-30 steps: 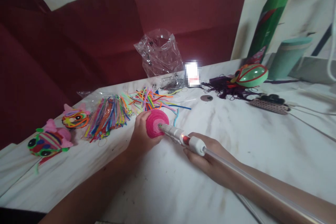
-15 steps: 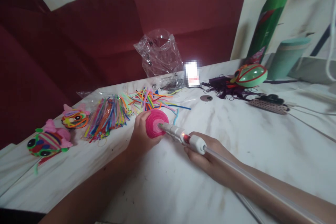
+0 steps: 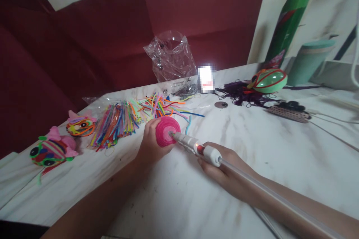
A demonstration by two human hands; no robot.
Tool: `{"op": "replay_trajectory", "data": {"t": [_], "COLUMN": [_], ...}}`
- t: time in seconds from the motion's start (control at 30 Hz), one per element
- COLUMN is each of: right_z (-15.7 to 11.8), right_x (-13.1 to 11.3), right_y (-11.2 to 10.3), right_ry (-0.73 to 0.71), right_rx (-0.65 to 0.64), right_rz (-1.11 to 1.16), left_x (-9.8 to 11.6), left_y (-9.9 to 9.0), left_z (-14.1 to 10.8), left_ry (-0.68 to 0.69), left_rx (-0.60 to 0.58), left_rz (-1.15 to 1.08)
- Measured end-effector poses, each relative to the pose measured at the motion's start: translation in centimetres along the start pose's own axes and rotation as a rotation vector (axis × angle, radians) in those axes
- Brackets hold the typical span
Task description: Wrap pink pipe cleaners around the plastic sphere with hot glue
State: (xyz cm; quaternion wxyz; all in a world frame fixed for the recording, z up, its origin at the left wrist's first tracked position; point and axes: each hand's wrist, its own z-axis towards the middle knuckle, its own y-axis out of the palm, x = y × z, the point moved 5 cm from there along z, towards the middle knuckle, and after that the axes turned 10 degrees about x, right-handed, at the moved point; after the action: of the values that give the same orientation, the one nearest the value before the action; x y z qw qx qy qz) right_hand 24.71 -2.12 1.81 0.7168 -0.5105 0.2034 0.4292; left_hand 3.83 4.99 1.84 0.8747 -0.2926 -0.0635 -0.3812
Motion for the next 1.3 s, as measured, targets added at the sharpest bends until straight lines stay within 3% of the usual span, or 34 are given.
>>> {"op": "replay_trajectory", "data": {"t": [1.3], "right_z": [0.04], "right_x": [-0.1], "right_y": [-0.02], "right_ry": [0.035], "right_rx": [0.043], "right_rz": [0.024], "left_x": [0.11], "left_y": [0.0], "left_z": [0.03], "left_ry": [-0.018], "left_rx": [-0.015], "left_rz": [0.002]}}
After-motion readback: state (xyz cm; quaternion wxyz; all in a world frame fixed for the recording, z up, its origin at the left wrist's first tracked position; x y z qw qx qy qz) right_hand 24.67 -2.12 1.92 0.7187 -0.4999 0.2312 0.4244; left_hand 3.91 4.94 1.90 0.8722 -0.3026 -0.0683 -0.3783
